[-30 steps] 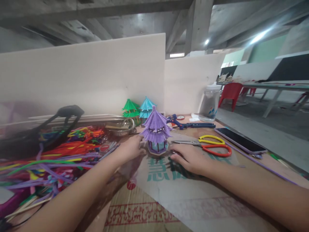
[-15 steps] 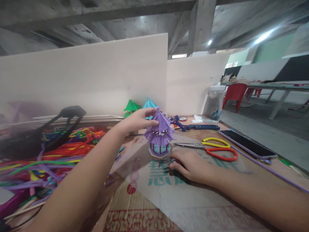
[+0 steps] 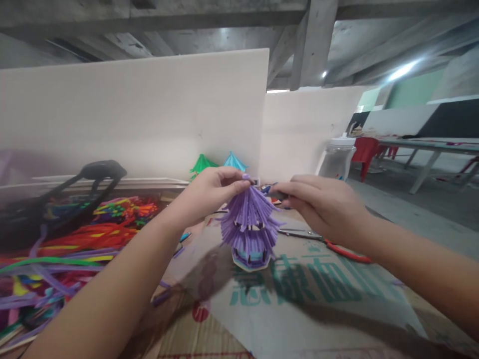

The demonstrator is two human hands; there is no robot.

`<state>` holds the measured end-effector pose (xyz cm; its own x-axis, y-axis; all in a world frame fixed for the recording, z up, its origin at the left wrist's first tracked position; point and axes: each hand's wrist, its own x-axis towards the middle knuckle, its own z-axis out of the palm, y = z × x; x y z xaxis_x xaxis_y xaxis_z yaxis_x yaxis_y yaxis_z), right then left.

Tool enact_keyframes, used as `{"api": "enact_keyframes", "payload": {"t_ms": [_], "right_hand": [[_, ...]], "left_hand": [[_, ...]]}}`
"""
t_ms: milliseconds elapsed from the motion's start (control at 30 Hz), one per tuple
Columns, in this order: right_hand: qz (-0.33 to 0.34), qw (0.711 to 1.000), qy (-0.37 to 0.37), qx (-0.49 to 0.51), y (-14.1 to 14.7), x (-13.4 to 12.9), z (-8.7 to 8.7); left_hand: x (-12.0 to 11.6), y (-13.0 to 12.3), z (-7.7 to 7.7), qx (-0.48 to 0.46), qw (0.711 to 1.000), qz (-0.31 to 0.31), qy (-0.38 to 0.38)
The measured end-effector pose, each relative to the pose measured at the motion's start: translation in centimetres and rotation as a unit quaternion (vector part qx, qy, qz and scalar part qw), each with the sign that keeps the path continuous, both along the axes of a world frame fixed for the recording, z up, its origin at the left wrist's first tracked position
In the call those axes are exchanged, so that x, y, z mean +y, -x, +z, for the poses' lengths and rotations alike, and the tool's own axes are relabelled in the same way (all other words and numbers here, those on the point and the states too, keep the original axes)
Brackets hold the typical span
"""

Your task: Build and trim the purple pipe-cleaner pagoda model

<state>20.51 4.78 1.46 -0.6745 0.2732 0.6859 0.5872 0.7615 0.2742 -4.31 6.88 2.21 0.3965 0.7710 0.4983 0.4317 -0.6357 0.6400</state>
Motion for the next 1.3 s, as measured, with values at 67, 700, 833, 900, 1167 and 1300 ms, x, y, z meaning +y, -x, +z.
{"api": "enact_keyframes", "payload": {"t_ms": [67,700,833,900,1167,1300], "right_hand": [[-0.016,0.999,-0.032,-0.012,0.3,0.5,0.8],[-0.005,0.999,-0.001,-0.039,-0.5,0.0,-1.0],[-0.006,0.999,-0.006,-0.038,-0.4,0.1,-1.1],[-0.004,0.999,-0.007,-0.033,-0.4,0.1,-1.1],[-0.026,1.0,-0.006,-0.012,-0.7,-0.8,-0.8],[-0.038,0.999,-0.002,-0.008,-0.9,-0.8,-0.4]], "left_hand": [[-0.3,-0.1,0.1,0.007,1.0,-0.004,0.001],[-2.2,-1.2,0.9,0.04,0.999,0.006,0.008],[-2.1,-1.2,0.7,0.03,1.0,-0.004,0.005],[-2.1,-1.3,0.7,0.027,1.0,-0.005,0.005],[-2.2,-1.2,0.8,0.045,0.998,0.026,-0.028],[-1.6,-0.9,0.6,0.061,0.997,0.025,-0.029]]}}
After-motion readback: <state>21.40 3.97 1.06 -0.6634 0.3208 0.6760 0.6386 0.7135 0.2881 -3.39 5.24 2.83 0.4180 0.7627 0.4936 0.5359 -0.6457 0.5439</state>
